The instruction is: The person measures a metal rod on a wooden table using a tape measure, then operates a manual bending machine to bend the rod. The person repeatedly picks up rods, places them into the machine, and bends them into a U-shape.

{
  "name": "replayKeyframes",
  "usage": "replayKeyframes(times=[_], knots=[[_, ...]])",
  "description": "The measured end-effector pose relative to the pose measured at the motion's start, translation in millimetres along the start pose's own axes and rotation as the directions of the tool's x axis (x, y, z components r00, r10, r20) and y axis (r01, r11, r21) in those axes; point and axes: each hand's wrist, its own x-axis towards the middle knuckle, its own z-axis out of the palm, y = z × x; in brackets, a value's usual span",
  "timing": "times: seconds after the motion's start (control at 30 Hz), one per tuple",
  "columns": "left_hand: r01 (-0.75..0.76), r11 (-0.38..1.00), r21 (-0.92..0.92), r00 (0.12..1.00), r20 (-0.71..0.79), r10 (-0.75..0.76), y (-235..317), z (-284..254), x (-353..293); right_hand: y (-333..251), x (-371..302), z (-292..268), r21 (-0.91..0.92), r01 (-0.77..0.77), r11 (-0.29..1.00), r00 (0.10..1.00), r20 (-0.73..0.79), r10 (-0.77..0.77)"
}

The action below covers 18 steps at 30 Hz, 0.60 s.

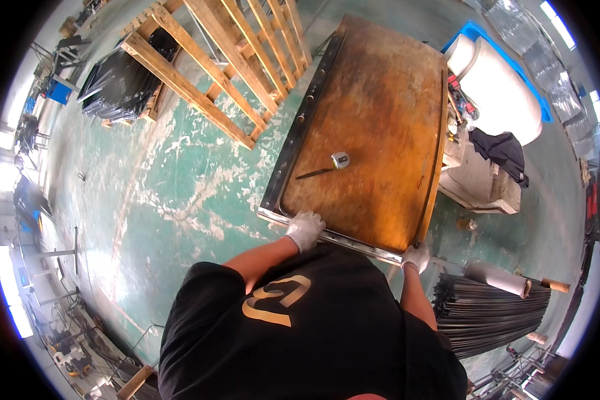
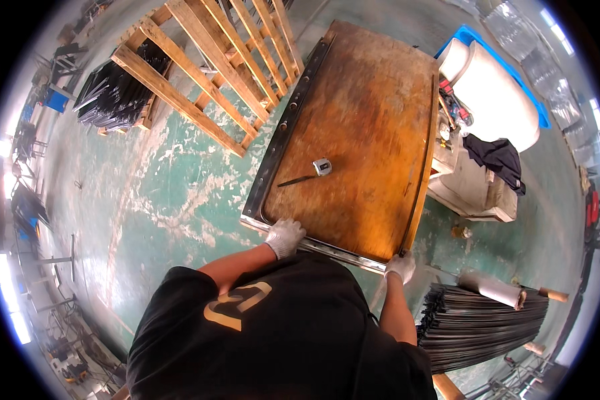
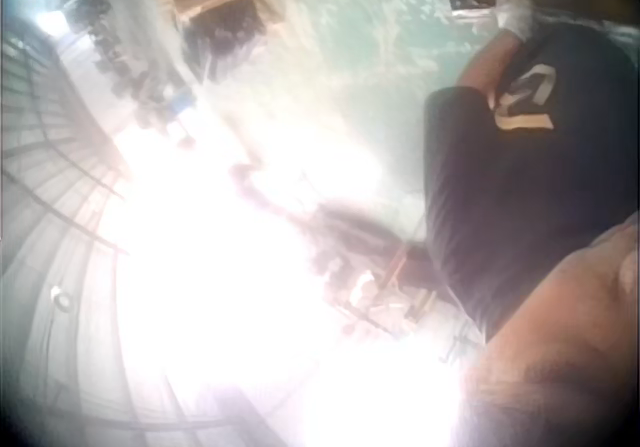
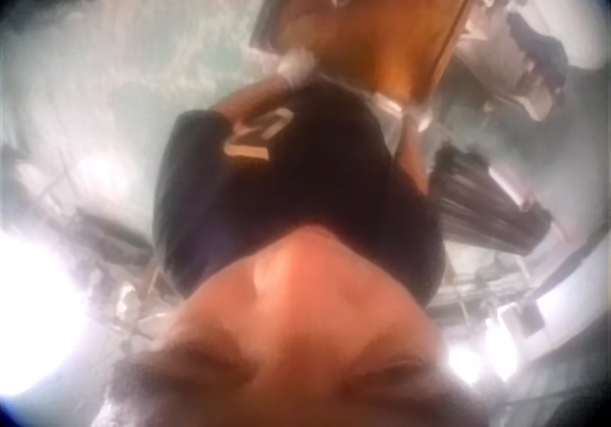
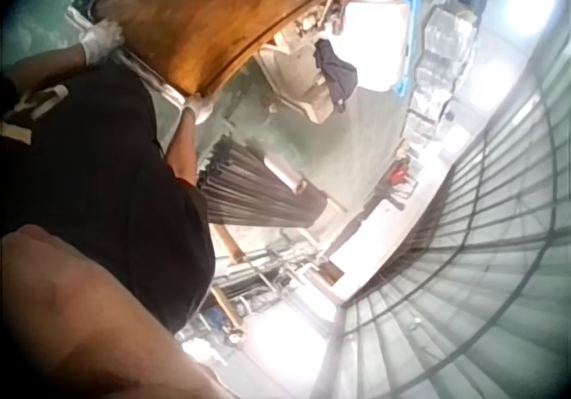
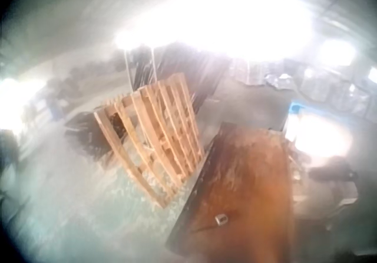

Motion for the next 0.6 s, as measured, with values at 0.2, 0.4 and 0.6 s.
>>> replayKeyframes(times=[0.2,0.4,0.6], knots=[[-0.032,0.999,-0.013,0.999,0.012,0.032,4,-7,1,4,1,3,-0.009,0.031,0.999,0.999,-0.021,-0.031],[-0.027,1.0,-0.01,1.0,-0.016,0.027,4,-5,2,11,10,9,0.014,0.008,1.0,0.999,-0.032,-0.007],[-0.024,1.0,0.017,0.999,0.035,0.023,7,-9,1,14,4,8,0.043,0.018,0.999,1.0,-0.024,-0.017]])
